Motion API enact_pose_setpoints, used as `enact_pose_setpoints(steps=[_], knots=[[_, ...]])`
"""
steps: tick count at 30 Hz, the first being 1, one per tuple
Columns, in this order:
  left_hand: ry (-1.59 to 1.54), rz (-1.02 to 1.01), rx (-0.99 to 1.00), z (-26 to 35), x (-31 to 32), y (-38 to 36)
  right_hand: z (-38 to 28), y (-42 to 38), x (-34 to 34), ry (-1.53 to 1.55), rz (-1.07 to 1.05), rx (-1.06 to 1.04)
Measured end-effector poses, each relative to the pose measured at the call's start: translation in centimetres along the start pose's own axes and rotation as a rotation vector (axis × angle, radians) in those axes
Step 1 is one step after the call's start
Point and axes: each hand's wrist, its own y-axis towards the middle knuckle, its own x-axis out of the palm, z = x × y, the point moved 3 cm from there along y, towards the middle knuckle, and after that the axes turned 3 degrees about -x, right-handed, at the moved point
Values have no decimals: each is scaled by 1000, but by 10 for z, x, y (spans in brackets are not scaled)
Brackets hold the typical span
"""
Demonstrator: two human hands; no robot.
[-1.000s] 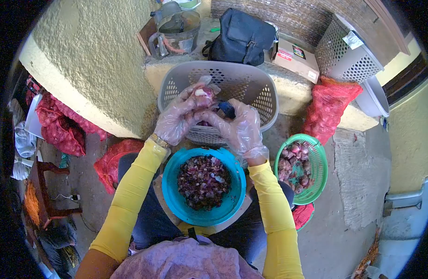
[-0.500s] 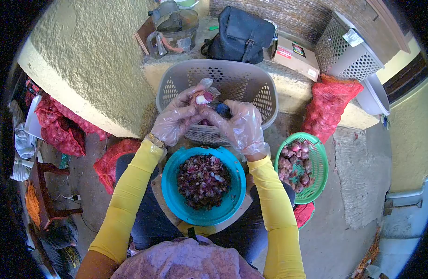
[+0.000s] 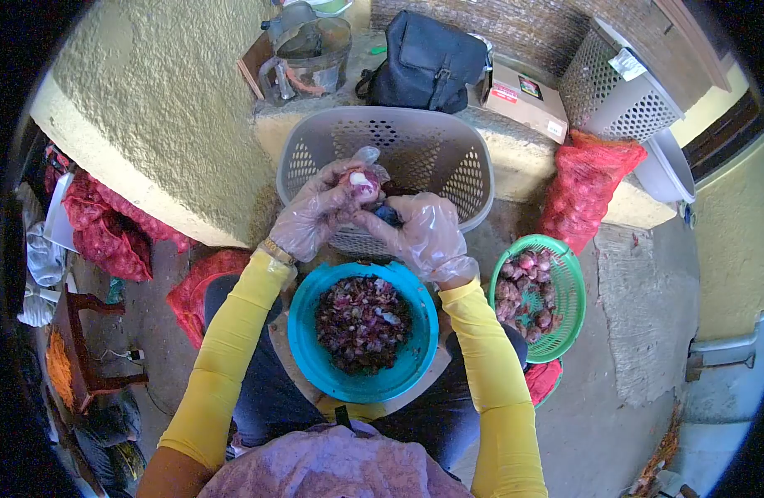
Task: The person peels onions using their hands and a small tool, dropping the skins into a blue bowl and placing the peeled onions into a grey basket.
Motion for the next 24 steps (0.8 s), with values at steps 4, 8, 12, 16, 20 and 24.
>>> enact_pose_setpoints(steps=[4,8,12,16,20,24], knots=[[-77,-24,25,-4,-6,3,-2,-4,0,-162,-108,-121],[-124,-42,12,-1,3,0,1,-9,7,-270,-161,-230],[-90,-17,-7,0,3,-1,-3,-7,-1,-127,-342,-244],[-54,-13,-32,4,5,-2,-4,-10,3,-185,-348,-264],[3,6,14,2,1,-1,3,-11,-3,32,-119,-115],[62,-16,23,3,6,-3,16,-10,13,607,160,266]])
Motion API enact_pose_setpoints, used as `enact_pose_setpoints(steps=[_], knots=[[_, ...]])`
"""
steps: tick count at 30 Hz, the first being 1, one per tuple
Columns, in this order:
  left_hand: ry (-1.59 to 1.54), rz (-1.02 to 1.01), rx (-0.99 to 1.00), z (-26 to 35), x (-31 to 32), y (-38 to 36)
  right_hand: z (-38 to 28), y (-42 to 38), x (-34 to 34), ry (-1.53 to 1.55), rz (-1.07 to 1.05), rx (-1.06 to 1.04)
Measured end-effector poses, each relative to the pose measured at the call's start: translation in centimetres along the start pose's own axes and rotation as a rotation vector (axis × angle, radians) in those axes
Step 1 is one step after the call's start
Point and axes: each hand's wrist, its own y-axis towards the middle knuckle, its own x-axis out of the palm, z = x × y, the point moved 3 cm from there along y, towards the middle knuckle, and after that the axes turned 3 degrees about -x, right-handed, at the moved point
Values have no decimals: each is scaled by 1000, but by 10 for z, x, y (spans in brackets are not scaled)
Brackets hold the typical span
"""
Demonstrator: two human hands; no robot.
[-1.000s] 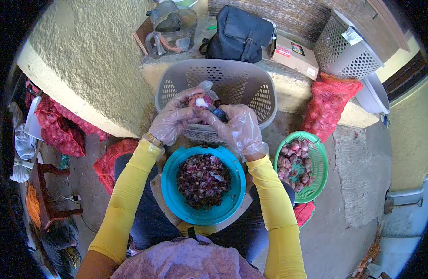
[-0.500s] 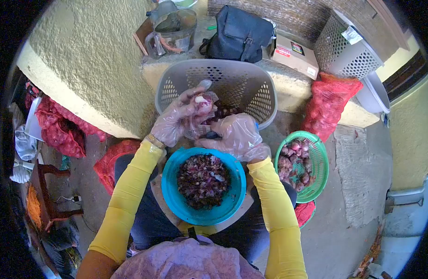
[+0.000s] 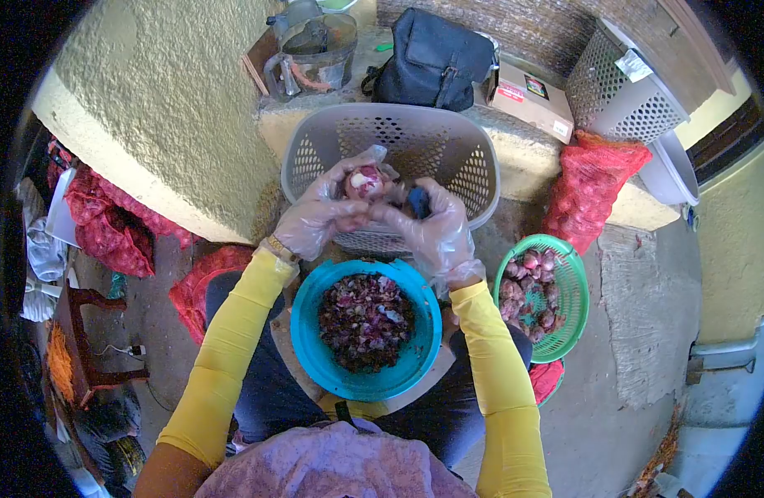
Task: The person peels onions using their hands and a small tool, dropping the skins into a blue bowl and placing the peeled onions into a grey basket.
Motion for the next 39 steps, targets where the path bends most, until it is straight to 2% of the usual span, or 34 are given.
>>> enact_pose_setpoints(steps=[1,2,5,7,8,11,13,14,16,18,21,23,24,26,27,28,31,33,35,37,39], knots=[[47,-12,-60,3,4,-2,0,0,3,182,-62,107],[94,-24,-121,4,7,-4,5,0,4,182,-62,108],[264,-49,-76,-3,2,0,20,3,6,114,-57,87],[251,-95,-67,-6,2,-1,28,3,6,61,-69,226],[237,-142,-57,-6,3,-3,28,4,5,61,-68,227],[246,-156,-149,-1,5,-8,22,4,1,213,-162,300],[266,-174,-164,8,11,-13,16,1,-2,318,-276,480],[286,-191,-177,10,12,-15,16,1,-3,318,-275,479],[297,-217,-111,5,8,-12,16,-1,-5,311,-300,544],[309,-245,-41,4,5,-10,13,-1,-8,323,-340,562],[281,-219,-122,6,3,-13,4,-3,-10,347,-393,532],[430,-172,-166,1,-3,-14,0,-3,-10,360,-401,485],[429,-172,-166,-1,-5,-15,-1,-3,-9,315,-435,505],[303,-219,-320,-5,1,-21,3,-4,-8,271,-469,526],[205,-209,-236,-5,6,-21,10,-5,-7,269,-453,592],[204,-208,-235,-6,4,-20,12,-5,-6,265,-436,658],[215,-202,-225,-13,-4,-18,1,-4,-3,320,-361,627],[224,-106,-167,-18,-5,-16,2,-3,-2,288,-354,586],[248,-124,-163,-23,-8,-13,10,-3,0,255,-350,547],[272,-140,-158,-24,-7,-14,20,-2,2,29,-393,296],[270,-138,-292,-23,-4,-18,28,-1,-1,-67,-427,313]])
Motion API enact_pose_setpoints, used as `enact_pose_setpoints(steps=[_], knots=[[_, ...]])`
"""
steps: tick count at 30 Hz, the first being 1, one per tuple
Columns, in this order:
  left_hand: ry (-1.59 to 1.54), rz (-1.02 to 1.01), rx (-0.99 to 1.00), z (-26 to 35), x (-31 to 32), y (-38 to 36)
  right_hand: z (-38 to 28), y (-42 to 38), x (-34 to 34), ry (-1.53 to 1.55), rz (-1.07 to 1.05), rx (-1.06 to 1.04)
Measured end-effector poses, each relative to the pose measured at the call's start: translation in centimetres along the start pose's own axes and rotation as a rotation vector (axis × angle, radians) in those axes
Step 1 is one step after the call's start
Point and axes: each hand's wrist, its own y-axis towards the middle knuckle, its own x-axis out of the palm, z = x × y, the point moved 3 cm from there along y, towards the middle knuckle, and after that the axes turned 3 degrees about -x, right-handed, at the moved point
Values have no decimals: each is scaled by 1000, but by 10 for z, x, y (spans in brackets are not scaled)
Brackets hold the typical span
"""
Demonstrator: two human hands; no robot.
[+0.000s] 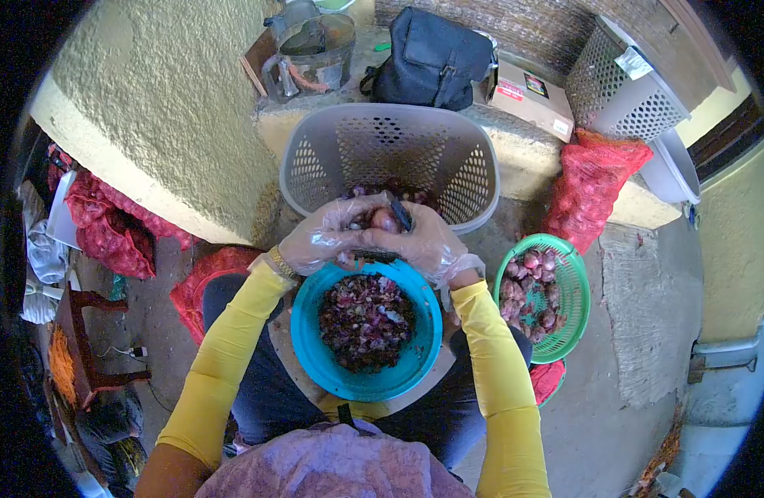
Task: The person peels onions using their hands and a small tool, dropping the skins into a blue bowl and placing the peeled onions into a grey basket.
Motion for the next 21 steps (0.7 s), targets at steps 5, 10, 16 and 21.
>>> enact_pose_setpoints(steps=[5,10,16,21], knots=[[14,-7,-109,-2,-13,-6,6,-1,-12,64,-15,18],[885,-389,-5,-9,0,-9,-20,-14,-22,395,-69,109],[248,-205,82,15,22,-7,-16,-20,-22,384,-149,66],[235,114,302,18,14,0,-15,-17,-14,420,-99,37]])
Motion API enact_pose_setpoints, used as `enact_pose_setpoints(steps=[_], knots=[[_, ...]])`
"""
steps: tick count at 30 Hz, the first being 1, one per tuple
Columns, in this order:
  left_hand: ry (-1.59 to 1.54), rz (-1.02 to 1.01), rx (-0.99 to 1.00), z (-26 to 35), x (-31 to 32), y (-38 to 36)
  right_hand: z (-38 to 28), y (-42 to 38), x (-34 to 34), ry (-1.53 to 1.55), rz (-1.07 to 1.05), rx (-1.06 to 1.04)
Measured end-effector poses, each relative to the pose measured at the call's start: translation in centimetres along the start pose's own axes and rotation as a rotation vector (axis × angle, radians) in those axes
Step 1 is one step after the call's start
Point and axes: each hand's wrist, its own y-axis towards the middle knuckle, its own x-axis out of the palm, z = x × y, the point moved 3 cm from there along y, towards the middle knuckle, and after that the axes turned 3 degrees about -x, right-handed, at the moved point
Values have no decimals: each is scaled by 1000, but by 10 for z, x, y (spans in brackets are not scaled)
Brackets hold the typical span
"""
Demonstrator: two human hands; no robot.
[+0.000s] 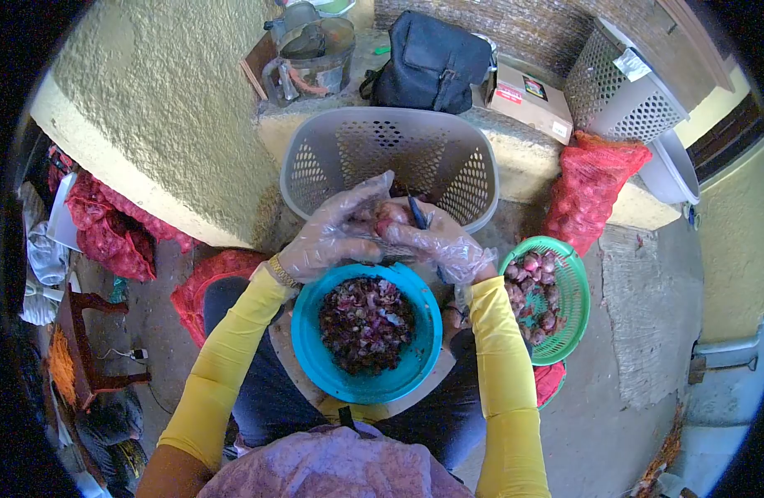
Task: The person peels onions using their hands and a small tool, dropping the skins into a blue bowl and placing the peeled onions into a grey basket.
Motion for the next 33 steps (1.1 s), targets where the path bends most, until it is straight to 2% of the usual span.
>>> enact_pose_setpoints(steps=[2,4,8,12,14,17,19,20,22,23,25,26,28,30,33], knots=[[29,49,71,9,-2,-1,4,-1,0,-33,-3,77],[471,97,185,16,-5,-3,9,0,-1,-7,-28,73],[438,164,202,13,-8,-3,9,0,3,42,-31,58],[539,242,334,6,-15,-2,10,2,2,105,-79,68],[524,240,366,5,-15,-3,2,1,6,41,45,18],[434,226,280,8,-16,-3,8,4,1,93,114,64],[338,-197,-81,3,-13,-2,7,5,-2,129,145,46],[337,-198,-81,-2,-13,-4,6,5,-2,163,174,30],[251,-631,-216,-23,2,-18,-6,1,4,158,174,32],[249,-631,-216,-28,3,-22,-10,0,7,154,172,33],[823,-654,-161,-36,4,-28,1,0,0,141,139,44],[822,-653,-163,-34,3,-28,6,0,-2,129,107,52],[729,-489,-369,-29,-7,-22,11,1,-4,104,85,57],[720,-416,-295,-35,-13,-17,10,1,1,80,63,61],[33,-120,-72,-7,-2,-7,0,1,12,210,148,9]])
